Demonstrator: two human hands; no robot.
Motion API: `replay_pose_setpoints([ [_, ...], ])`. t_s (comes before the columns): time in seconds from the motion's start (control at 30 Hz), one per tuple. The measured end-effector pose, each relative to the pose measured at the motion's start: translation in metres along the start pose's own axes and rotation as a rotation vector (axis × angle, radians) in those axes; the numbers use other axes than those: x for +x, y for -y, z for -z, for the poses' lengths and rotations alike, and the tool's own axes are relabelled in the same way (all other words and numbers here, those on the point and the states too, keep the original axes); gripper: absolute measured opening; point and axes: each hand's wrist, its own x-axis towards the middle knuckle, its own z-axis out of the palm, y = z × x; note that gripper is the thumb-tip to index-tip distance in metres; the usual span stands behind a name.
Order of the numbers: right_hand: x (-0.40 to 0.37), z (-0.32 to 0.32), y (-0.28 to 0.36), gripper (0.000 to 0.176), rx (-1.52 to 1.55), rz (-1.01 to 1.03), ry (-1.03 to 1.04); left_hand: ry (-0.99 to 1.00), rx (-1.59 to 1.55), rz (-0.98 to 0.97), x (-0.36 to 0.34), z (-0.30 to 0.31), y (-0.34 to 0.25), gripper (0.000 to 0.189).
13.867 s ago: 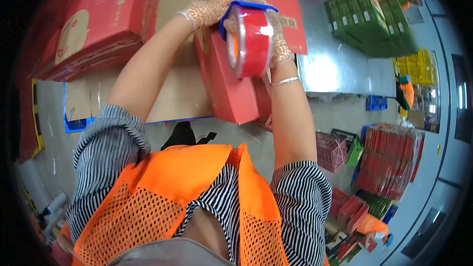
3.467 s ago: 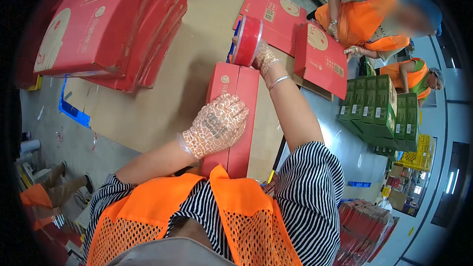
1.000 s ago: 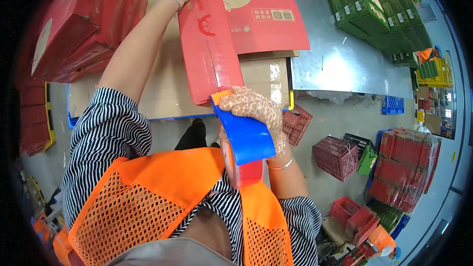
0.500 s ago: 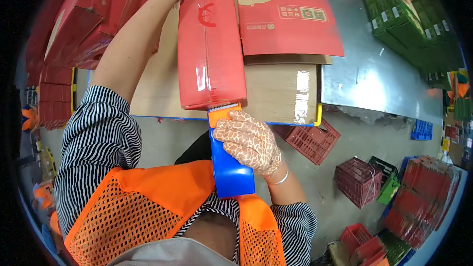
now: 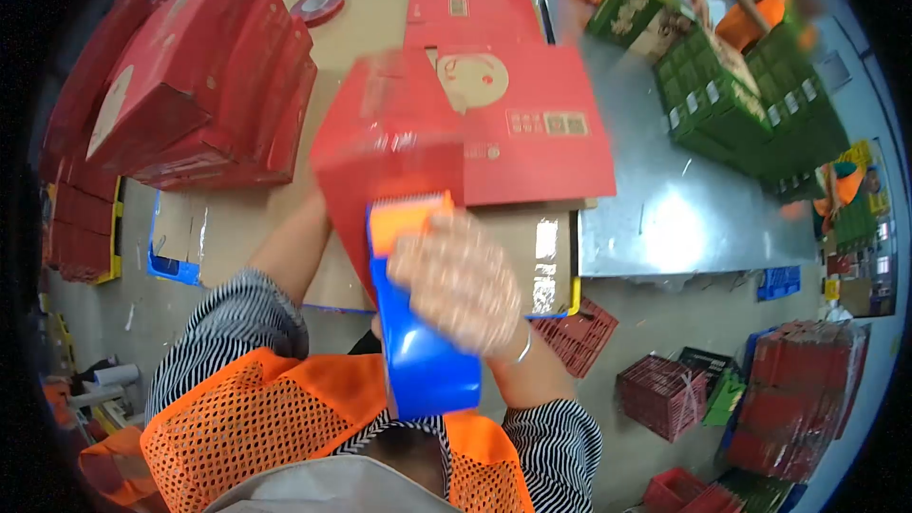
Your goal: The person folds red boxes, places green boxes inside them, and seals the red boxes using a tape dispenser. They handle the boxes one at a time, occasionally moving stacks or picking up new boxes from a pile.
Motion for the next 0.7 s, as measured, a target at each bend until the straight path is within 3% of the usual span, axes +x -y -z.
replay_pose_setpoints([
  [0.03,0.031,-0.004,-0.019,0.053,0.077,0.031,-0.086,-0.002,-0.013,0.024,-0.01,0.003,0.008,0.04],
  [0.1,0.097,-0.017,-0.047,0.054,0.126,0.074,-0.161,-0.032,-0.005,0.067,-0.026,0.007,0.022,0.04],
  [0.13,0.105,-0.029,-0.07,0.049,-0.109,0.029,-0.082,-0.064,0.039,0.084,-0.031,0.012,0.027,0.041],
  [0.2,0.131,-0.045,-0.089,0.042,0.239,-0.298,-0.025,-0.217,0.276,0.07,-0.031,0.03,0.018,0.041],
  [0.27,0.141,-0.075,-0.117,0.037,0.436,-0.527,-0.096,-0.457,0.345,-0.248,-0.029,0.044,-0.014,0.042],
  [0.3,0.143,-0.084,-0.139,0.036,0.345,-0.524,-0.069,-0.46,0.287,-0.521,-0.061,0.016,-0.074,0.038],
  [0.33,0.148,-0.091,-0.15,0.036,0.447,-0.583,-0.025,-0.434,0.244,-0.791,-0.095,-0.013,-0.137,0.033],
  [0.4,0.126,-0.121,-0.216,0.039,0.344,-0.721,0.018,-0.347,0.579,-0.946,-0.078,-0.01,-0.172,0.029],
  [0.47,0.13,-0.113,-0.211,0.044,1.065,-0.904,-0.106,-0.298,0.566,-0.957,-0.028,0.001,-0.156,0.029],
  [0.5,0.132,-0.107,-0.216,0.047,0.235,-0.638,0.196,-0.261,0.555,-0.994,-0.013,0.001,-0.144,0.029],
  [0.53,0.125,-0.101,-0.214,0.047,0.227,-0.653,0.198,-0.251,0.548,-0.983,-0.01,-0.002,-0.143,0.029],
  [0.6,0.113,-0.092,-0.195,0.046,0.986,-0.85,-0.12,-0.208,0.587,-0.9,-0.02,-0.006,-0.149,0.03],
  [0.63,0.114,-0.076,-0.182,0.042,0.987,-0.909,-0.058,-0.261,0.855,-1.024,-0.028,-0.004,-0.154,0.031],
  [0.7,0.108,-0.049,-0.108,0.028,0.609,-0.833,0.094,-0.284,0.803,-0.987,-0.023,-0.006,-0.148,0.031],
])
